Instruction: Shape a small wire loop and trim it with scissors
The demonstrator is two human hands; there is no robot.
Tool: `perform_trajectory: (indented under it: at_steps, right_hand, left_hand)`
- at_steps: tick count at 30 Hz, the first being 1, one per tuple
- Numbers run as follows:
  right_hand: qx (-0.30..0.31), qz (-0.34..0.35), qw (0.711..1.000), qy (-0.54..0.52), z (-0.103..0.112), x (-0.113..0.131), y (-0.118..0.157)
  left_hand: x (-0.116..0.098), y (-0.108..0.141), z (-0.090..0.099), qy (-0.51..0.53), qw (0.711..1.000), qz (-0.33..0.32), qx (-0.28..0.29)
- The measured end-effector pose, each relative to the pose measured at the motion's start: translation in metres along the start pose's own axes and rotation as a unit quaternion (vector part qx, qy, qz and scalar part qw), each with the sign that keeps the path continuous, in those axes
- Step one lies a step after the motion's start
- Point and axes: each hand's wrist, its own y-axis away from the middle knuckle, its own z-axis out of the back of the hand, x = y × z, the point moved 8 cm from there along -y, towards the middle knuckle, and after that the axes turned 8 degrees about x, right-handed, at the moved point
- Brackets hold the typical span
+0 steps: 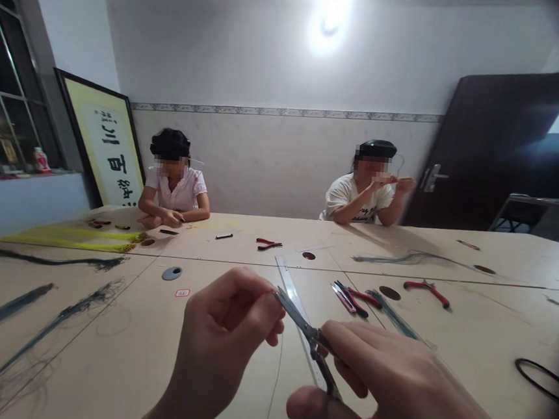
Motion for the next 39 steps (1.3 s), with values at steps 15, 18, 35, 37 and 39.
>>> perform_trajectory:
  at_steps: [15, 18, 35, 37, 39]
  right_hand:
    - [0.006, -0.014, 1.000, 0.013, -0.0034, -0.0022, 0.0018]
    - [0.012, -0.026, 0.999, 0.017, -0.0044, -0.0059, 0.0006]
    - [0.027, -0.031, 0.998, 0.050, -0.0032, -0.0016, 0.0063]
    - [0.019, -0.030, 0.998, 0.052, -0.0017, -0.0018, 0.0062]
    - [0.016, -0.028, 0.998, 0.048, -0.0014, -0.0019, 0.0046]
  left_hand:
    - [-0.0008, -0.0001, -0.0023, -0.006, 1.000, 0.002, 0.008]
    - [-0.0007, -0.0004, -0.0032, -0.003, 1.000, -0.003, 0.013]
    - [-0.0017, -0.0013, -0.0038, -0.015, 1.000, 0.002, 0.027]
    - [-0.0008, -0.0007, -0.0032, -0.017, 0.999, 0.005, 0.026]
    - [0.0002, -0.0003, -0.0033, -0.019, 0.999, 0.004, 0.029]
